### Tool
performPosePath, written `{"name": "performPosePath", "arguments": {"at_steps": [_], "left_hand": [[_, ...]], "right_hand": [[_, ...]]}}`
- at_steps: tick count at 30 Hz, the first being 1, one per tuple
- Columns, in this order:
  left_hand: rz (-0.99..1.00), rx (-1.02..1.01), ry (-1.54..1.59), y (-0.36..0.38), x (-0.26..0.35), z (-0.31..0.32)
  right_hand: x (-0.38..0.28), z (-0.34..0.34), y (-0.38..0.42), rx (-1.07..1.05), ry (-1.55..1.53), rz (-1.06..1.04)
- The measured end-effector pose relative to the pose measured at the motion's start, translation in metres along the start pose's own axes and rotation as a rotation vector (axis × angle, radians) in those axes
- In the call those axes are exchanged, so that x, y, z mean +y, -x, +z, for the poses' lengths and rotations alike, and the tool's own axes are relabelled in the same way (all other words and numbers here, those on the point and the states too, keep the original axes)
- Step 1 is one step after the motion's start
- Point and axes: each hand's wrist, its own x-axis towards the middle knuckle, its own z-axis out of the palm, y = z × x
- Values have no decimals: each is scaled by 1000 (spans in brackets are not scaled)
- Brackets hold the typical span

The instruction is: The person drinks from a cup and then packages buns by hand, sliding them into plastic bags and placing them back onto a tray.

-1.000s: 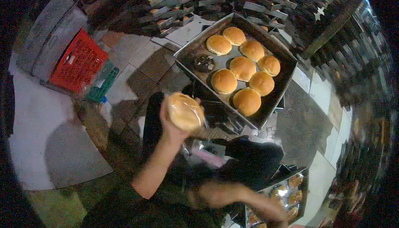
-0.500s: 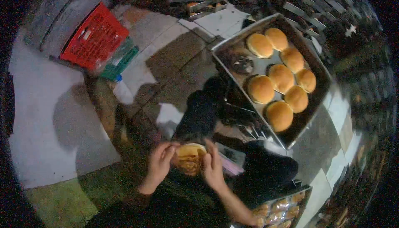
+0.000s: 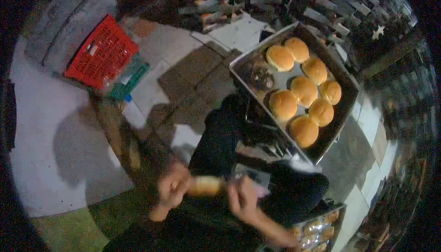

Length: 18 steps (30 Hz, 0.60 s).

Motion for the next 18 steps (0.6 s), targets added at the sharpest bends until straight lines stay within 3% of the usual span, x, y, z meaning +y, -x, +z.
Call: {"name": "performPosePath", "arguments": {"at_steps": [1,3,5,6,7,8,9,11,13,14,15,16,17,18], "left_hand": [[93,-53,242,-5,5,-2],[107,-123,200,-11,34,-5],[138,-264,-252,-38,48,0],[-231,-41,89,-35,14,13],[-515,58,-95,-60,14,7],[-596,339,122,-80,7,-7],[-550,373,80,-82,8,-7],[-410,571,254,-46,-52,11],[-509,552,-272,-10,-54,25],[-577,512,-222,22,-75,28],[-644,473,-171,41,-97,29],[-768,489,-47,39,-76,31],[-895,501,77,38,-41,34],[-905,497,81,35,-20,37]], "right_hand": [[-21,-12,0,-1,60,-231],[-44,-15,-4,53,-73,-306],[-53,-16,-36,21,111,-251],[-44,-14,-57,-30,125,-152],[-27,-9,-80,-85,136,-45],[-15,-9,-99,10,97,66],[-3,-7,-109,109,57,178],[20,8,-86,122,-134,316],[44,16,-43,51,-249,662],[68,21,-14,63,-257,681],[54,20,2,104,-202,626],[40,25,16,318,-96,503],[16,20,26,374,180,186],[-12,18,24,232,179,-28]]}}
